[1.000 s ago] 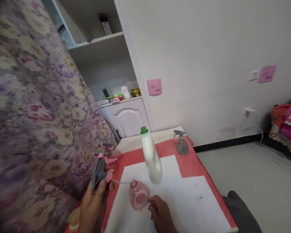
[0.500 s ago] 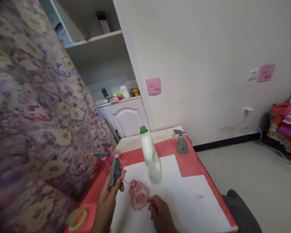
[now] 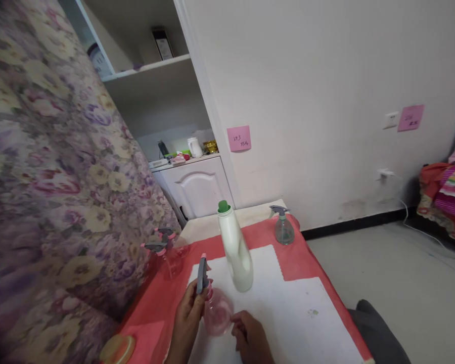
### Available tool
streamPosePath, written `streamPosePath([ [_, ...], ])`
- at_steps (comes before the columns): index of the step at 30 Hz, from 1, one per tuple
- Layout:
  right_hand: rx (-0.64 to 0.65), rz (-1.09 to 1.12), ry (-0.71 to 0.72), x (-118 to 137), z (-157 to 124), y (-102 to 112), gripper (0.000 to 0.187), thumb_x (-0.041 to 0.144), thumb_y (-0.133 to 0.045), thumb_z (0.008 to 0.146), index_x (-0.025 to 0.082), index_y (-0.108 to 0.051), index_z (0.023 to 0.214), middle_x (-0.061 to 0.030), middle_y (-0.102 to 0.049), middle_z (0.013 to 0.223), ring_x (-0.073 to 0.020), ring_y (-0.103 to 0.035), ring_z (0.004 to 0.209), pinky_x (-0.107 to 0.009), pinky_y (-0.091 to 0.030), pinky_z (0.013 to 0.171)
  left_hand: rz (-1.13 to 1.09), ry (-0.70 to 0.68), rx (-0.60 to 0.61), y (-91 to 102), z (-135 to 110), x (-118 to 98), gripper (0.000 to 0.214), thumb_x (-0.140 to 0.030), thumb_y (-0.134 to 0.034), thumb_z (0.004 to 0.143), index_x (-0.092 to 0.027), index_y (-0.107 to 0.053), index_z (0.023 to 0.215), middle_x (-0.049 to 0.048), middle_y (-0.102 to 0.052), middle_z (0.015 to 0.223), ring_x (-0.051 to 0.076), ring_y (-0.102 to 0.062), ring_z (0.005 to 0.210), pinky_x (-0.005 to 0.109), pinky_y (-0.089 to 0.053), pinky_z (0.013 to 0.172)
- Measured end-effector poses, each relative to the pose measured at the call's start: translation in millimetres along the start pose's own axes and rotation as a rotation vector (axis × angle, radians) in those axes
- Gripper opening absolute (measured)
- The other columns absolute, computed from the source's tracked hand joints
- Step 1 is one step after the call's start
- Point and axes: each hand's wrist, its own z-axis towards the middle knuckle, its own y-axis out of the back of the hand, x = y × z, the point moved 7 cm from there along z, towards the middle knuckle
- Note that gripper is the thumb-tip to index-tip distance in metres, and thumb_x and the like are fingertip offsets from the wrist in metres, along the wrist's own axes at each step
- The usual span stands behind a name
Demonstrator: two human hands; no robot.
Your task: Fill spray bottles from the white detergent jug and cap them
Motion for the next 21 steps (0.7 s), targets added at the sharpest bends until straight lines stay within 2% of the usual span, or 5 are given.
streamPosePath([
  [2,0.002,-0.002,-0.006,0,0,0,0.025,0.026,-0.048,0.076,0.016,-0.062,0.094,-0.0005,-0.061,0.072,-0.0129,-0.057,0.051,-0.025,-0.046,0.052,-0.021,0.003,-0.023,2.4,-2,-1,0.035,-0.047,-0.059,0.087,-0.022,-0.062,0.111,-0.0007,-0.069,0.081,0.015,-0.058,0.065,0.023,-0.045,0.06],
  [7,-0.001,-0.01,-0.002,0,1,0,0.023,0.028,-0.05,0.076,0.018,-0.061,0.093,0.0006,-0.061,0.07,-0.0132,-0.058,0.05,-0.025,-0.046,0.052,-0.089,-0.003,-0.064,7.7,-7,-3,0.038,-0.049,-0.061,0.085,-0.021,-0.062,0.11,0.0059,-0.073,0.102,0.02,-0.065,0.082,0.026,-0.05,0.067],
  [12,-0.026,-0.023,-0.001,-1,1,1,0.024,0.031,-0.05,0.077,0.019,-0.063,0.093,0.0001,-0.063,0.071,-0.0139,-0.059,0.05,-0.026,-0.046,0.052,-0.084,0.018,-0.026,5.4,-8,6,0.04,-0.049,-0.061,0.085,-0.021,-0.062,0.114,0.0108,-0.07,0.116,0.022,-0.067,0.09,0.029,-0.053,0.071],
  [17,-0.017,-0.032,0.015,0,0,2,0.022,0.028,-0.051,0.079,0.019,-0.063,0.094,0.0005,-0.064,0.072,-0.0134,-0.06,0.052,-0.025,-0.047,0.054,-0.023,0.003,-0.012,3.0,-7,12,0.033,-0.044,-0.057,0.088,-0.022,-0.061,0.112,0.0106,-0.071,0.117,0.024,-0.068,0.099,0.033,-0.054,0.082],
  [21,-0.009,-0.017,0.021,-1,-1,2,0.02,0.026,-0.051,0.081,0.019,-0.063,0.096,0.0002,-0.064,0.073,-0.0135,-0.06,0.052,-0.025,-0.047,0.054,0.045,-0.003,-0.006,1.2,-5,12,0.03,-0.041,-0.055,0.088,-0.022,-0.062,0.11,0.0093,-0.074,0.109,0.026,-0.068,0.1,0.034,-0.054,0.082],
])
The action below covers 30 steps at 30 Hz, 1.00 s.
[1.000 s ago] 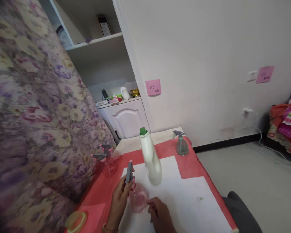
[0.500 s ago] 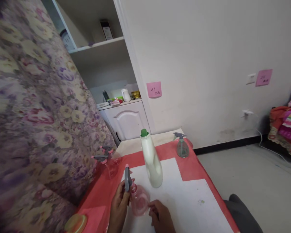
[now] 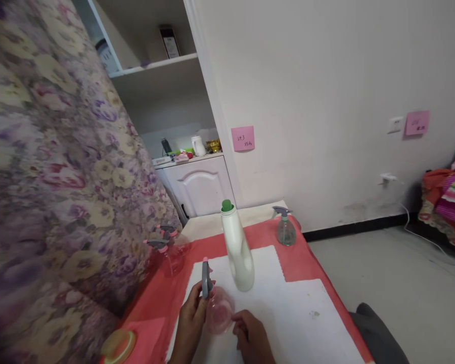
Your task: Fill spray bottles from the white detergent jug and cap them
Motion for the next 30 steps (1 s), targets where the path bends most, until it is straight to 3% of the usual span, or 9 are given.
streamPosePath([
  [7,0.0,0.037,-0.015,1,3,1,0.019,0.03,-0.056,0.082,0.018,-0.064,0.095,-0.0005,-0.065,0.072,-0.0146,-0.06,0.053,-0.026,-0.048,0.054,0.002,-0.015,-0.026,1.6,-4,4,0.032,-0.041,-0.056,0.087,-0.022,-0.063,0.111,0.0081,-0.074,0.114,0.025,-0.069,0.102,0.033,-0.054,0.084],
  [12,-0.068,0.01,0.079,53,20,4,0.022,0.026,-0.057,0.084,0.019,-0.066,0.102,-0.0062,-0.07,0.089,-0.0209,-0.066,0.08,-0.031,-0.052,0.071,-0.033,0.016,-0.062,2.5,-4,12,0.037,-0.043,-0.06,0.083,-0.022,-0.064,0.113,0.0091,-0.073,0.119,0.027,-0.066,0.111,0.034,-0.054,0.087],
  [18,-0.091,0.014,0.21,114,46,-17,0.036,0.011,-0.06,0.073,0.021,-0.069,0.107,-0.0046,-0.063,0.097,-0.0212,-0.063,0.087,-0.031,-0.051,0.076,-0.061,0.004,-0.053,3.8,-2,17,0.038,-0.038,-0.06,0.081,-0.022,-0.064,0.115,0.0085,-0.074,0.115,0.027,-0.07,0.104,0.037,-0.054,0.091],
  [24,-0.093,0.038,0.196,118,53,-29,0.033,0.01,-0.059,0.071,0.022,-0.072,0.099,-0.0022,-0.057,0.089,-0.0187,-0.06,0.076,-0.028,-0.048,0.068,-0.073,-0.027,0.012,6.0,3,21,0.044,-0.044,-0.059,0.081,-0.02,-0.064,0.118,0.0116,-0.07,0.124,0.029,-0.066,0.114,0.039,-0.052,0.098],
  [30,-0.136,-0.021,0.199,117,53,-29,0.031,0.004,-0.055,0.067,0.021,-0.069,0.088,-0.0018,-0.063,0.087,-0.0182,-0.059,0.076,-0.027,-0.046,0.068,-0.122,0.004,0.037,4.9,1,33,0.055,-0.056,-0.063,0.076,-0.022,-0.066,0.119,0.0099,-0.07,0.125,0.031,-0.064,0.117,0.041,-0.05,0.102],
])
